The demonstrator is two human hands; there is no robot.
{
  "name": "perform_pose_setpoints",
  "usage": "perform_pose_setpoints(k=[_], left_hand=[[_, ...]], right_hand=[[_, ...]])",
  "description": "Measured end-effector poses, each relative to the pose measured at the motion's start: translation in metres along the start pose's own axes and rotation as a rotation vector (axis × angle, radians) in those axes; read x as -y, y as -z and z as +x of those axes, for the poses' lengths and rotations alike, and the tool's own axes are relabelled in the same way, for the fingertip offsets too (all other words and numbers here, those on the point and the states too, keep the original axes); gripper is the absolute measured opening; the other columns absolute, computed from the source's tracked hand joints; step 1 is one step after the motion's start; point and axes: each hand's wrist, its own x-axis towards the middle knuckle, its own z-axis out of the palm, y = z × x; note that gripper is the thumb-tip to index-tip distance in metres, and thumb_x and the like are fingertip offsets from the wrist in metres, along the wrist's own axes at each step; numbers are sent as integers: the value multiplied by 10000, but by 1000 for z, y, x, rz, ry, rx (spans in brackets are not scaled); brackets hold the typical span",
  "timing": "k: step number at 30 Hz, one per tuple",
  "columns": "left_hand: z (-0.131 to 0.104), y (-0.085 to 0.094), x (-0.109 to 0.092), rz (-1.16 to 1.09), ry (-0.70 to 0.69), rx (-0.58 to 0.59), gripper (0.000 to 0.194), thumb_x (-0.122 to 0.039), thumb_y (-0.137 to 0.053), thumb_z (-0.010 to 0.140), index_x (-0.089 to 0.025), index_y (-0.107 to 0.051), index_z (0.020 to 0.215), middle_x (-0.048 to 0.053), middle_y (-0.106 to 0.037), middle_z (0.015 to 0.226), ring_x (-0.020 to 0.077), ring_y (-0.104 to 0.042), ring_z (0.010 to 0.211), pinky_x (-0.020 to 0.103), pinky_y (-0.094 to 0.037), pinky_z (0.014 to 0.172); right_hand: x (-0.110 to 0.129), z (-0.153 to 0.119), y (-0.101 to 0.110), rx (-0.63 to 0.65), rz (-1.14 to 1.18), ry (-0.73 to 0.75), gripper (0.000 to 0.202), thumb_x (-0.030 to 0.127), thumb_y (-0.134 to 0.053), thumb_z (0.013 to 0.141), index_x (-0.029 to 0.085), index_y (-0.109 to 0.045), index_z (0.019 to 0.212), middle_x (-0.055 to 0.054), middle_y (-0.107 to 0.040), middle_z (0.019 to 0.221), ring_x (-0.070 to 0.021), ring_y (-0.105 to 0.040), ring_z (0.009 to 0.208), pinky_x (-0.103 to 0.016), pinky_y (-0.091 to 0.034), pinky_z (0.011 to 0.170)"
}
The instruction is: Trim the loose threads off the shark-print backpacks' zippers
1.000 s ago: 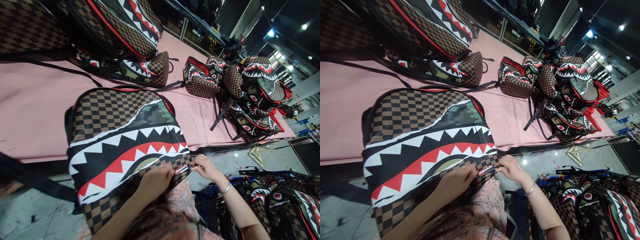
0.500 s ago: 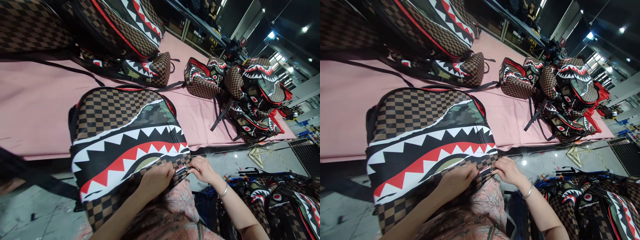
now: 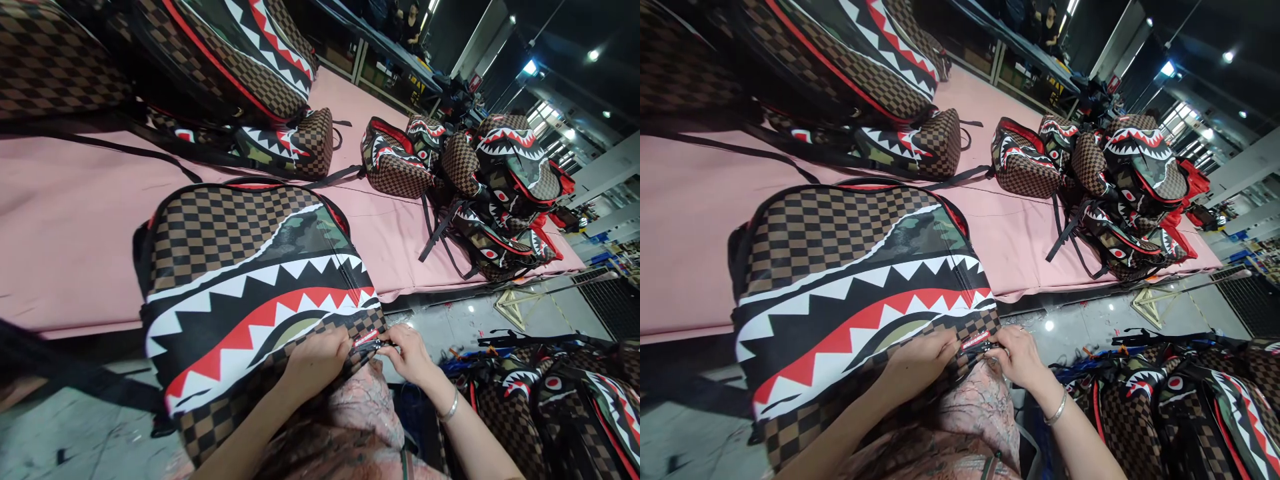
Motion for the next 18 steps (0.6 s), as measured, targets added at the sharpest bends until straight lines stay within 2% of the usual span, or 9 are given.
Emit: perform_pose_setpoints(k=[4,9,13,18], left_hand=[[0,2,-1,35,-41,31,330,-215,-278,877,-165,-588,776,90,-642,791,218,-595,750,310,-369,624],[0,-2,2,44,-87,-7,331,-216,-281,873,-168,-591,768,100,-645,800,219,-587,745,309,-358,614],[1,2,1,-36,-24,25,311,-232,-277,864,-179,-567,763,78,-654,788,211,-593,753,306,-344,618],[2,12,-3,-84,60,91,321,-277,-247,870,-201,-528,734,41,-650,765,201,-599,753,290,-333,596]], right_hand=[[5,1,2,26,-33,-7,285,394,-399,927,164,-561,881,-69,-594,784,-188,-540,755,-300,-415,686],[11,-1,0,6,-44,-76,247,372,-431,918,173,-565,860,-58,-600,757,-187,-546,738,-290,-409,671],[20,-6,-3,-34,-29,-152,184,314,-460,903,184,-571,834,-47,-616,769,-182,-564,748,-279,-406,674],[40,-20,-11,-161,-62,-317,162,311,-470,883,182,-559,841,-37,-615,753,-169,-571,691,-259,-401,615]])
